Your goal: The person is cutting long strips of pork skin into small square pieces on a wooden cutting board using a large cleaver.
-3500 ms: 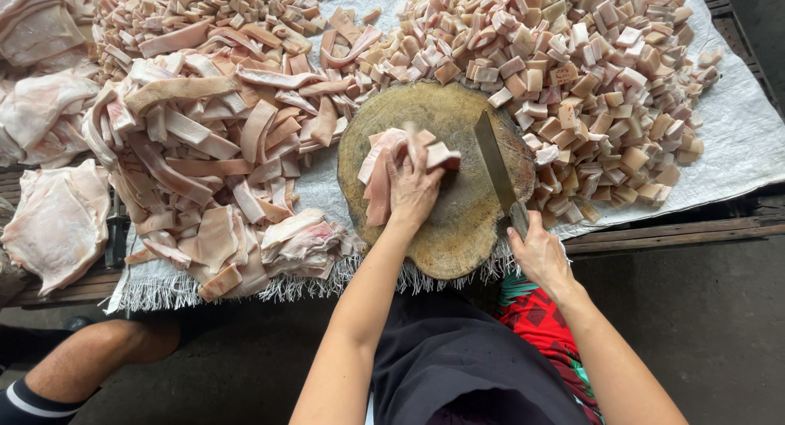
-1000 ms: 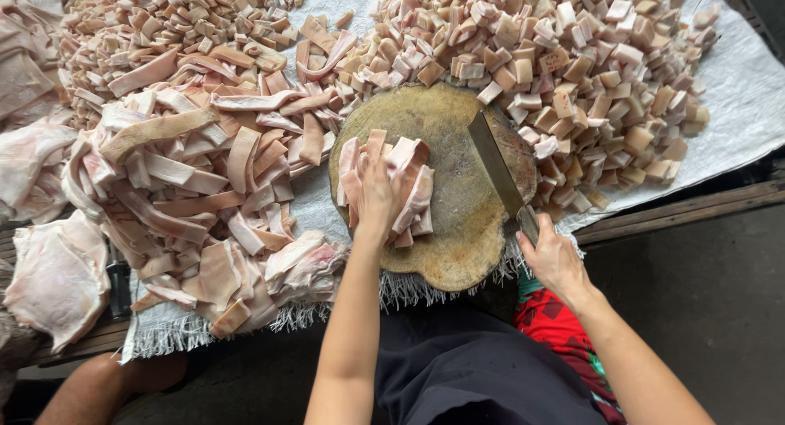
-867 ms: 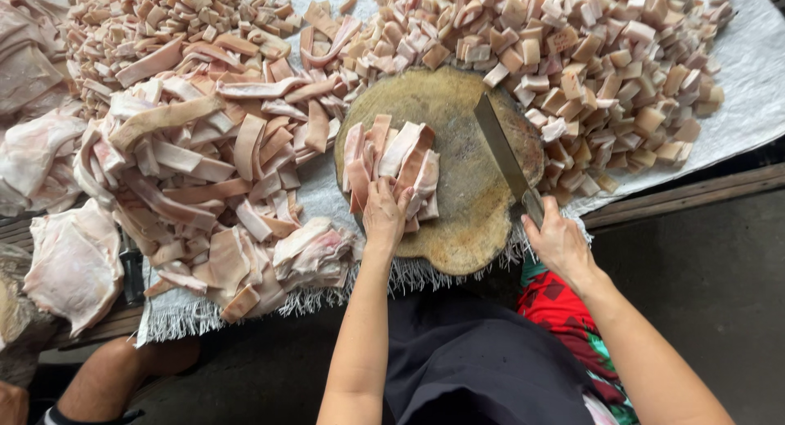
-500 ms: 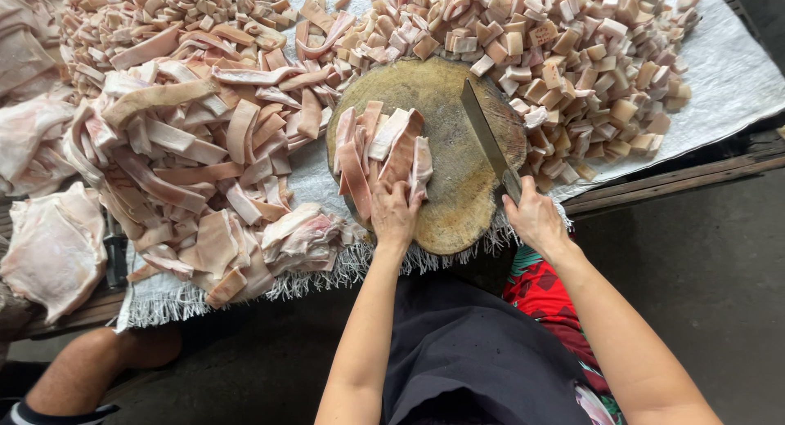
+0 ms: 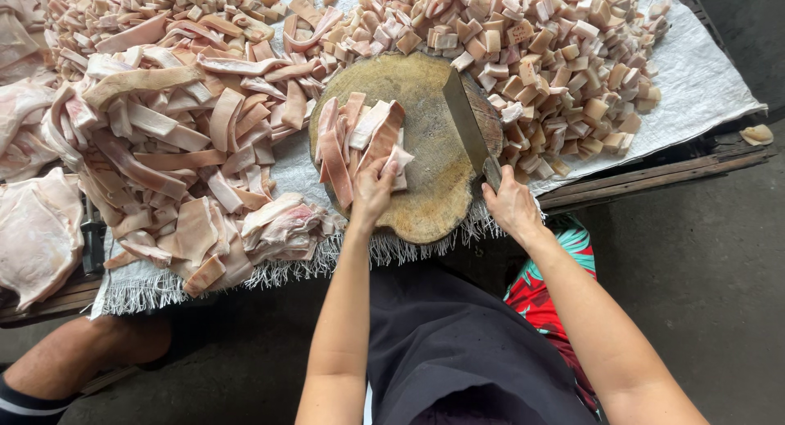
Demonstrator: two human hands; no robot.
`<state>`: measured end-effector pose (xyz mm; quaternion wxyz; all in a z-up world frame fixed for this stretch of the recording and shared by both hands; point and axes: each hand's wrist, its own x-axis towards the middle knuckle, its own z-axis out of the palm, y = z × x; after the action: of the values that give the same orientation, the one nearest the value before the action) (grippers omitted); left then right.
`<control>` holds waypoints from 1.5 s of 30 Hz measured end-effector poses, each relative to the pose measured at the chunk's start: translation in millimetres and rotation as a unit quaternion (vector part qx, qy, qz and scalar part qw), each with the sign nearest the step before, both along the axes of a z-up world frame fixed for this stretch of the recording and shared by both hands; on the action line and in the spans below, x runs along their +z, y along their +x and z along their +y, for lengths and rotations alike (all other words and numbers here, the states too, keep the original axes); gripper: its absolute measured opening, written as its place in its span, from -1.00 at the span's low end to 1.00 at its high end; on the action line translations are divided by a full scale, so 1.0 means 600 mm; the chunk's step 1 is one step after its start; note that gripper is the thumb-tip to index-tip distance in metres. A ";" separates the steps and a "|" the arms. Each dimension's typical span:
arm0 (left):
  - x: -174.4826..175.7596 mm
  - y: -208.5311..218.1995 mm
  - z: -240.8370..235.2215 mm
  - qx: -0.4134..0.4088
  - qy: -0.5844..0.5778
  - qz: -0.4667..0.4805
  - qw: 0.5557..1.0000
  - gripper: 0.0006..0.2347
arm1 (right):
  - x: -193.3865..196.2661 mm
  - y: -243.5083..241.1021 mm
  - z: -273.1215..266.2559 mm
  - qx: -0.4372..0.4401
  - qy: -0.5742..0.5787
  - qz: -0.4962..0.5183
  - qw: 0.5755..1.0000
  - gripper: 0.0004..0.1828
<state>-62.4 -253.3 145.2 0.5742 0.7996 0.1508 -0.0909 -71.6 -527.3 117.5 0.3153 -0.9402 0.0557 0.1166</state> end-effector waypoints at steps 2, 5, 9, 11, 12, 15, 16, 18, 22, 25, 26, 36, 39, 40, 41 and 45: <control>0.049 0.000 0.012 -0.023 0.003 0.009 1.000 -0.70 | -0.015 -0.009 0.005 -0.003 0.012 -0.040 0.999 -0.49; 0.084 0.017 0.005 -0.078 -0.054 -0.058 0.994 -0.68 | -0.012 -0.022 0.004 -0.009 0.024 -0.072 0.997 -0.50; 0.033 0.051 -0.015 -0.092 -0.140 -0.012 0.986 -0.67 | 0.049 -0.018 -0.009 -0.081 0.155 0.081 0.981 -0.54; -0.040 0.084 -0.051 -0.081 -0.136 0.028 0.987 -0.67 | 0.078 -0.025 -0.021 -0.093 0.146 0.078 0.982 -0.56; -0.079 0.098 -0.062 -0.075 -0.134 0.048 0.987 -0.67 | 0.085 -0.030 -0.024 -0.099 0.141 0.076 0.982 -0.56; -0.172 0.102 -0.079 -0.049 0.154 -0.133 0.978 -0.72 | 0.089 -0.035 -0.041 -0.092 0.107 0.031 0.990 -0.53; -0.183 0.101 -0.082 -0.036 0.129 -0.091 0.987 -0.74 | 0.087 -0.030 -0.051 -0.081 0.090 0.034 0.992 -0.54; -0.181 0.097 -0.081 -0.012 0.080 -0.007 0.997 -0.76 | 0.086 -0.021 -0.059 -0.058 0.061 0.040 0.996 -0.55; -0.152 0.089 -0.078 -0.017 0.140 -0.087 0.986 -0.78 | 0.113 -0.011 -0.054 -0.001 0.060 -0.062 0.996 -0.54; -0.139 0.091 -0.083 -0.008 0.152 -0.108 0.982 -0.78 | 0.143 -0.005 -0.036 0.032 0.090 -0.138 0.986 -0.53; -0.136 0.090 -0.084 -0.007 0.146 -0.097 0.985 -0.79 | 0.146 -0.001 -0.032 0.040 0.103 -0.159 0.981 -0.54; -0.137 0.080 -0.080 -0.004 0.113 -0.118 0.987 -0.88 | 0.020 0.040 -0.030 0.105 -0.038 -0.067 0.991 -0.59; -0.133 0.080 -0.064 0.027 0.123 -0.041 0.991 -0.87 | 0.063 0.057 -0.040 0.029 0.039 0.106 0.993 -0.60; -0.135 0.082 -0.063 0.023 0.116 -0.046 0.992 -0.86 | 0.082 0.058 -0.041 0.012 0.065 0.117 0.991 -0.61; -0.139 0.082 -0.061 0.018 0.110 -0.049 0.993 -0.86 | 0.099 0.057 -0.040 -0.005 0.090 0.130 0.987 -0.61; -0.160 0.095 -0.079 -0.011 0.072 -0.068 0.995 -0.84 | 0.143 0.047 -0.020 -0.001 0.083 0.060 0.995 -0.60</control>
<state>-5.6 -300.7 48.9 0.5229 0.8449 0.1087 -0.0311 -43.2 -539.0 203.2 0.3889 -0.9018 0.0659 0.1764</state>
